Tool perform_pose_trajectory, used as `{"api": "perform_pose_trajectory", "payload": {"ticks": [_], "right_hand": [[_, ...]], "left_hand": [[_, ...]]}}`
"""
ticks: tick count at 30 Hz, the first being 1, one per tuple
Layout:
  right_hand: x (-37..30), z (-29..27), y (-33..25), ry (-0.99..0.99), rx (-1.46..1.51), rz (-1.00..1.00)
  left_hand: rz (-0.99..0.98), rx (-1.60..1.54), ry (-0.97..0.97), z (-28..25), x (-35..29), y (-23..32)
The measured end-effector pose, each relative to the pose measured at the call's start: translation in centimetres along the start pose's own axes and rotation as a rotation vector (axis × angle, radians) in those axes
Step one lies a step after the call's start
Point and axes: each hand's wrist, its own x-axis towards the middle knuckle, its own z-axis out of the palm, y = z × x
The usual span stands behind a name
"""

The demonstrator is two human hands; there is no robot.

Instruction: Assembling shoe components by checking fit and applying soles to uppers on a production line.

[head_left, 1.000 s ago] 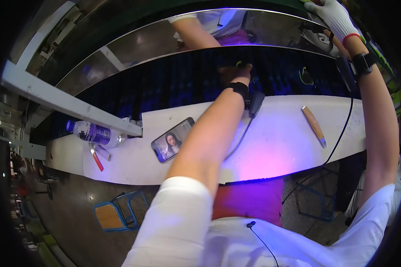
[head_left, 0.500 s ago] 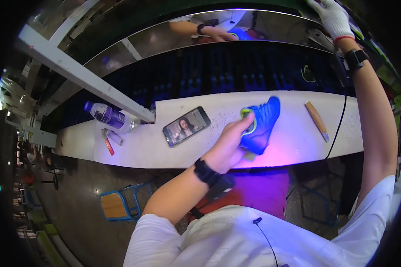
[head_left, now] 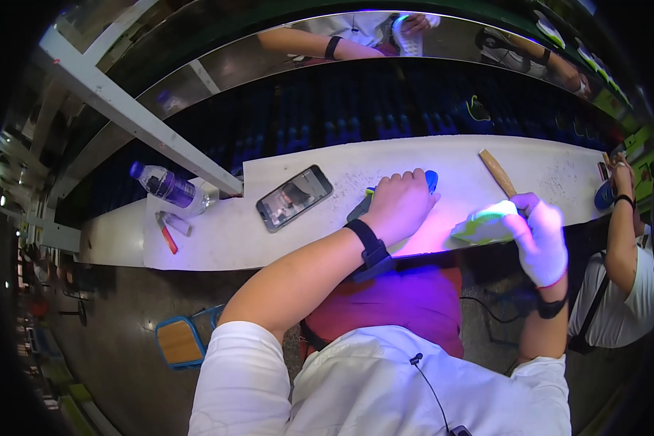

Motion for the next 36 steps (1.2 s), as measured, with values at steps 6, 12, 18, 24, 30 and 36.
{"api": "perform_pose_trajectory", "payload": {"ticks": [6,12,18,24,30,36], "right_hand": [[-4.8,7.3,2.7,0.485,0.864,0.150],[-3.6,7.1,1.4,0.109,1.127,0.109],[-2.9,9.4,-2.1,-0.037,1.302,0.141],[-4.3,11.8,-3.2,0.131,1.197,0.065],[-5.5,12.8,-3.3,0.186,1.127,-0.040],[-6.1,13.7,-2.8,0.204,1.017,-0.076]], "left_hand": [[0.295,-0.509,0.355,-1.3,-5.0,2.4],[0.260,-1.252,0.688,1.2,-8.4,3.5],[0.439,-0.687,0.533,-2.2,-10.2,2.0],[0.276,-1.156,0.448,-0.7,-13.3,4.4],[0.101,-1.236,0.496,1.4,-15.2,5.9],[0.147,-1.187,0.514,2.0,-16.2,4.6]]}}
